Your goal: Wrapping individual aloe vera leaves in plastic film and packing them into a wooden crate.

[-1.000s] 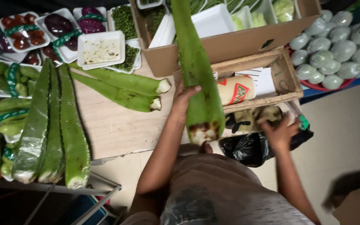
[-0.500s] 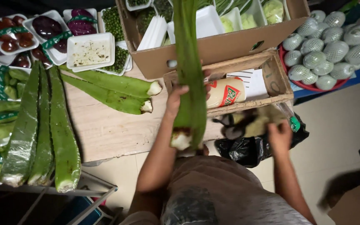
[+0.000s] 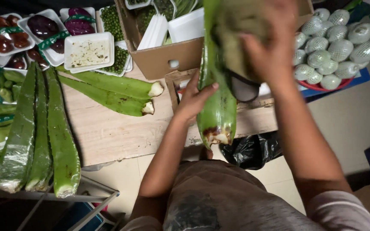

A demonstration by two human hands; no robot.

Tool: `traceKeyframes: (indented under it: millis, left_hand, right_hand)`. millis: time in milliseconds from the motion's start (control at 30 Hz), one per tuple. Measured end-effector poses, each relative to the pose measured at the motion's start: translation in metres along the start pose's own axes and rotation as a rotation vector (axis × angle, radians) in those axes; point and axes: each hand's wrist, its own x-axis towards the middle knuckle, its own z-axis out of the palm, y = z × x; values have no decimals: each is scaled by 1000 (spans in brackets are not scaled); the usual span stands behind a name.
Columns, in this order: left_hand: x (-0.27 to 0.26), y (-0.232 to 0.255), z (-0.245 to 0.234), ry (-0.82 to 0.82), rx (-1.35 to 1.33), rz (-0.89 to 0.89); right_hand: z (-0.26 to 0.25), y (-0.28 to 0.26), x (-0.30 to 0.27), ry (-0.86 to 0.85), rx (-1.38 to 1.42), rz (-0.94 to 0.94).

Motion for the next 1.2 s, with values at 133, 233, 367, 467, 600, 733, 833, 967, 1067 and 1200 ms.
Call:
traceKeyframes:
  millis: [133, 233, 367, 467, 600, 733, 833, 967, 1067, 1200]
  left_hand:
    - [-6, 8, -1, 90, 93, -108]
    - [3, -13, -16, 140, 139, -69]
    - [15, -36, -24, 254, -93, 47]
    - [13, -25, -17, 315, -307, 50]
    - [36, -47, -29, 283, -383, 205]
    - [37, -40, -38, 325, -472, 187]
    - [43, -42, -50, 300, -482, 280]
    - [-7, 48, -20, 399, -363, 242]
    - [3, 42, -29, 410, -367, 261]
    - [16, 25, -31, 406, -466, 309]
  right_hand:
    - [32, -41, 9, -185, -21, -43]
    - [39, -56, -13, -281, -196, -75]
    - [40, -78, -50, -573, -263, 54]
    - [36, -100, -70, -718, -289, 112]
    - [14, -123, -86, -853, -257, 72]
    - [-23, -137, -97, -918, -172, 78]
    - [-42, -128, -117, -929, 19, 156]
    - [-51, -58, -188, -909, 163, 768]
    - [-56, 40, -284, -300, 284, 1315]
    - [-65, 83, -319, 617, 928, 1707]
